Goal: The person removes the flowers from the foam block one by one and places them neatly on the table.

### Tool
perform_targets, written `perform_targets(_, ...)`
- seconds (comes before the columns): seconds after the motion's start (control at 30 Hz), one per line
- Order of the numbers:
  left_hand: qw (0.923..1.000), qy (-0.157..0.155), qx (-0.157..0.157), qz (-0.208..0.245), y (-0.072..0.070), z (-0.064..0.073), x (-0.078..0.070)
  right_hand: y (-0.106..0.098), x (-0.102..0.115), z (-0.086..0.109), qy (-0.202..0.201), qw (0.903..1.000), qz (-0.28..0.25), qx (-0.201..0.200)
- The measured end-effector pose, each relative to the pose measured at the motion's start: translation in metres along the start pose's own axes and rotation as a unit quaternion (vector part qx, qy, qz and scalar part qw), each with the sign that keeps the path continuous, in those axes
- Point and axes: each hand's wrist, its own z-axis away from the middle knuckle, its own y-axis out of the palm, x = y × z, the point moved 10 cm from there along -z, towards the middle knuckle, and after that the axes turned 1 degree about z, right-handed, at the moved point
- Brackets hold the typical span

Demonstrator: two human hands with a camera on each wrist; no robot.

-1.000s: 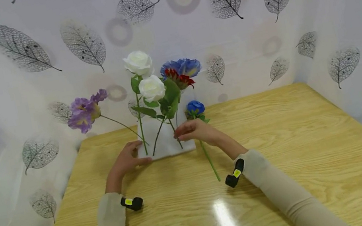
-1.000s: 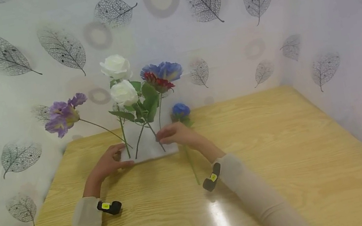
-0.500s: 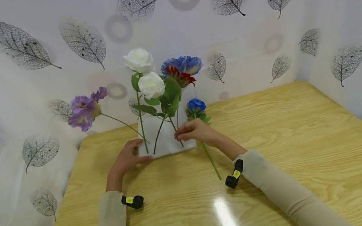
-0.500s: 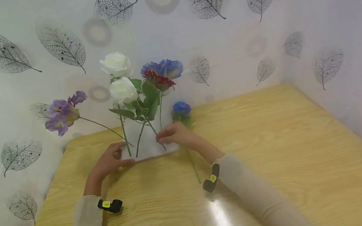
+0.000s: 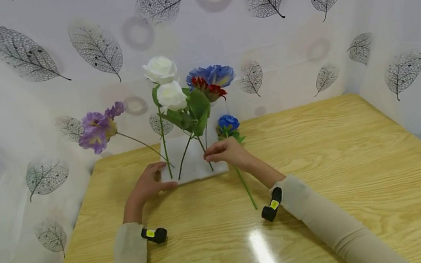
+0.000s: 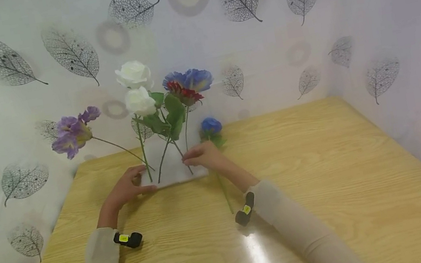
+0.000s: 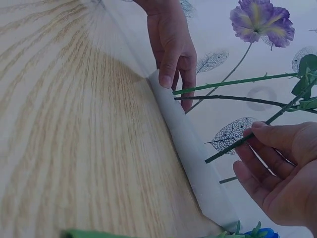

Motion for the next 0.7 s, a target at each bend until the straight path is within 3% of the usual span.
perform_targets(0.7,1.0,-0.008,0.003,0.0,0.0005,0.0006,-0.002,-0.002,0.005,0.0024,-0.005,0.9994,0.03,-0.013)
